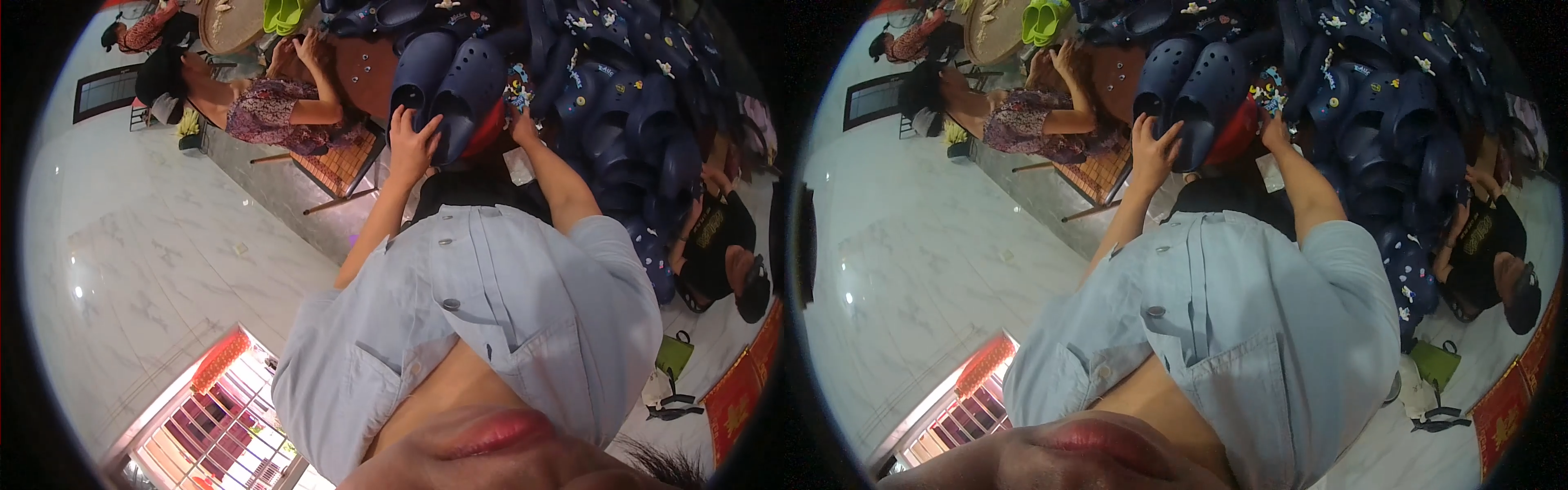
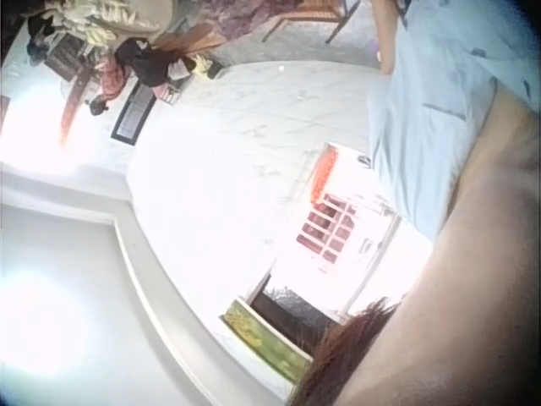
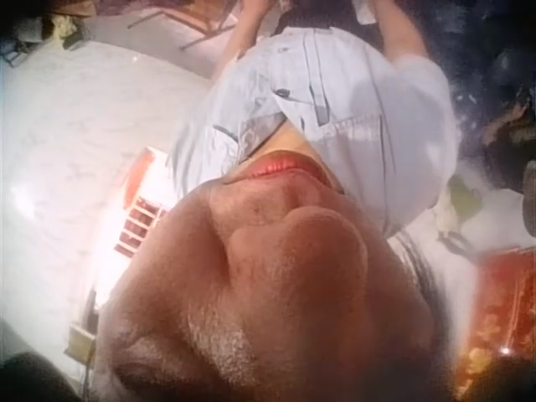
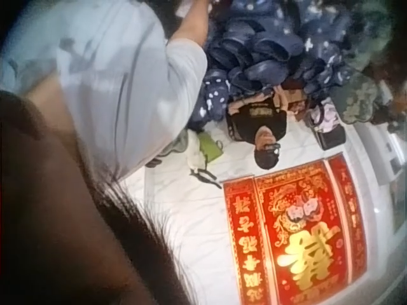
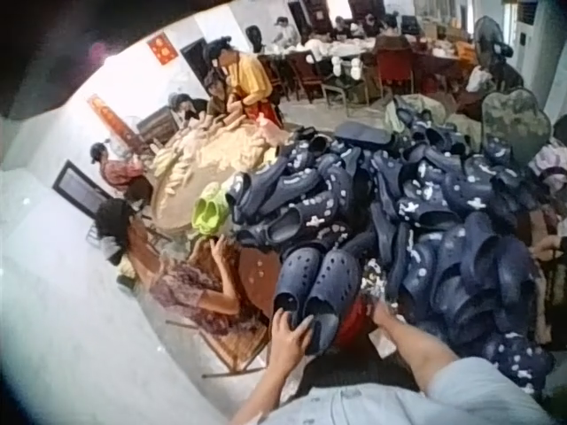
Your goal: Attaching decorative charms to the holes of rubber clogs.
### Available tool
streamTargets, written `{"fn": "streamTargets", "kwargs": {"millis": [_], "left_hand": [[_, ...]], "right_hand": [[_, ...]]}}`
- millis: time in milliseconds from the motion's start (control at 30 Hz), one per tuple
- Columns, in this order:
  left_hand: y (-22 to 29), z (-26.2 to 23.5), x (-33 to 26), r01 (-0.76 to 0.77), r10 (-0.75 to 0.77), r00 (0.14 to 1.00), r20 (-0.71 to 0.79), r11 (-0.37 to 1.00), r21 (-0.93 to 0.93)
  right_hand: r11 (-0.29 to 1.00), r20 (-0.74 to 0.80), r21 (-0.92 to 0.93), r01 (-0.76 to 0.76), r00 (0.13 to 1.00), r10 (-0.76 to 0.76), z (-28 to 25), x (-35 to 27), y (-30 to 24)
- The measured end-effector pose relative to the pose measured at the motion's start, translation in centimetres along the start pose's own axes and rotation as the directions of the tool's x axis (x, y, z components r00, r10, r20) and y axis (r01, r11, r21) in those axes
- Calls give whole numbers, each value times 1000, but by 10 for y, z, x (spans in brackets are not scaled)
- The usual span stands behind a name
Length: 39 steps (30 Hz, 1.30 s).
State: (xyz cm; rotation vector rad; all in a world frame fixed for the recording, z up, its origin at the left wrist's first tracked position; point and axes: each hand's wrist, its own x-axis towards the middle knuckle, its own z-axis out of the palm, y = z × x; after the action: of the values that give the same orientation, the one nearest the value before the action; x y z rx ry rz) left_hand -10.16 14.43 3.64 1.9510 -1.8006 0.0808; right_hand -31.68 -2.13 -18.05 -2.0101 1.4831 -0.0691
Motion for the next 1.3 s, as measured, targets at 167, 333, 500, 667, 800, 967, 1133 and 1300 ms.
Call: {"fn": "streamTargets", "kwargs": {"millis": [167, 333, 500, 667, 800, 967, 1133, 1300], "left_hand": [[1, 21, 40, -50, 49, 998, 38, 998, 40], [-17, 44, 41, 74, -64, 987, 150, 996, -57], [-24, 47, 52, 45, -39, 989, 144, 998, -38], [-35, 41, 58, 64, -46, 987, 157, 992, -111], [-29, 47, 71, 47, -24, 988, 153, 988, -146], [-28, 50, 66, 48, -26, 984, 175, 991, -124], [-27, 55, 58, 133, -116, 954, 276, 990, -42], [-23, 62, 65, 110, -93, 955, 282, 993, -44]], "right_hand": [[997, 12, -56, -57, 998, 57, 16, 19, 25], [985, 5, 73, -159, 987, 159, 12, 24, 8], [991, -159, 99, -84, 982, 99, -12, 52, -11], [971, -202, -231, 70, 972, -118, -37, 98, -32], [956, 150, -285, -64, 982, 111, -42, 125, -20], [981, 224, -185, -58, 969, 99, -32, 136, -15], [975, 325, -221, -4, 943, 77, -43, 125, -29], [964, 293, -264, -29, 950, 108, -40, 131, -15]]}}
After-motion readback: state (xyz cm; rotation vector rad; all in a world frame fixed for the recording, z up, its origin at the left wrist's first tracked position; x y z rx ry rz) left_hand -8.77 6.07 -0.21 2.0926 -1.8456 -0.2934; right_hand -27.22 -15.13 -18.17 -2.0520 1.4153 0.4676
